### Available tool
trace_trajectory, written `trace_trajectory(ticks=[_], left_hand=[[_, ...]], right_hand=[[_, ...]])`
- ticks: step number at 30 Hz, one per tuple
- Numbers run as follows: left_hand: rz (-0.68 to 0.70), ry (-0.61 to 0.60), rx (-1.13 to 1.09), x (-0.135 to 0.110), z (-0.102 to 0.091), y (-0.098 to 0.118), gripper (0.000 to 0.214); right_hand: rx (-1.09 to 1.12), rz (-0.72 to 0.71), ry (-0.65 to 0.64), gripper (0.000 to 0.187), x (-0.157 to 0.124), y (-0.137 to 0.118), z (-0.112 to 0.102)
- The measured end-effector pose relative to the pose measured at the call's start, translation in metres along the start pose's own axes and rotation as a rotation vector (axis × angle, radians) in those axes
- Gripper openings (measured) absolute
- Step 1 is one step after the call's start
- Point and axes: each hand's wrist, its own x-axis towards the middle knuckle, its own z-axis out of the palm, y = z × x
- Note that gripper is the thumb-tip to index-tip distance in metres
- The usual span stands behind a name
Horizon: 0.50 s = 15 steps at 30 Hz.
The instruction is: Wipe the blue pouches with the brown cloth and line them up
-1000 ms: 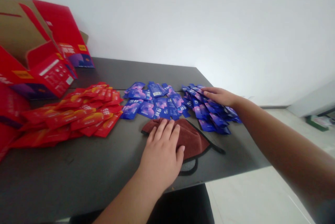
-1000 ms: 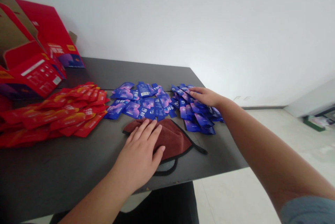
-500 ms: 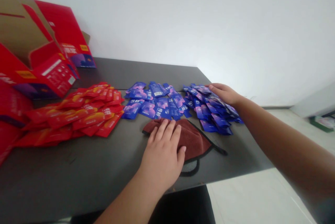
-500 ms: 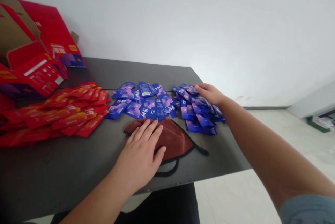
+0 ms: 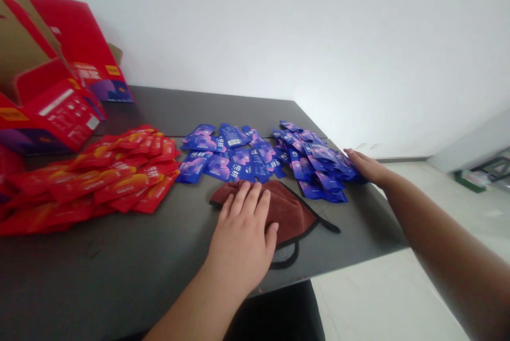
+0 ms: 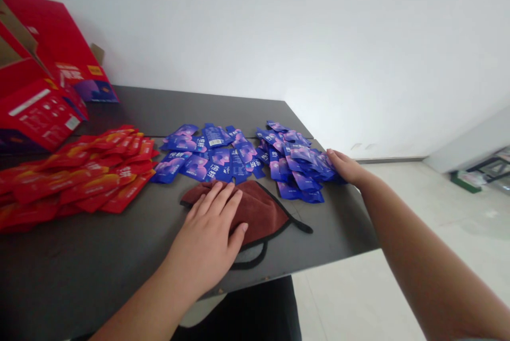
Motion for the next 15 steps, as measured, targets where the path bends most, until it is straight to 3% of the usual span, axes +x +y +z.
trace_trajectory(ticks=[4, 15], left_hand=[[0.002, -0.002, 0.007, 0.0000, 0.0004, -0.0001, 0.057], [-0.004, -0.009, 0.002, 0.0008, 0.0005, 0.0007, 0.057]], right_hand=[[0.097, 0.045, -0.022, 0.081, -0.0073, 0.0108, 0.0095], [0.198, 0.058, -0.041, 0.067, -0.0087, 0.0022, 0.0100]])
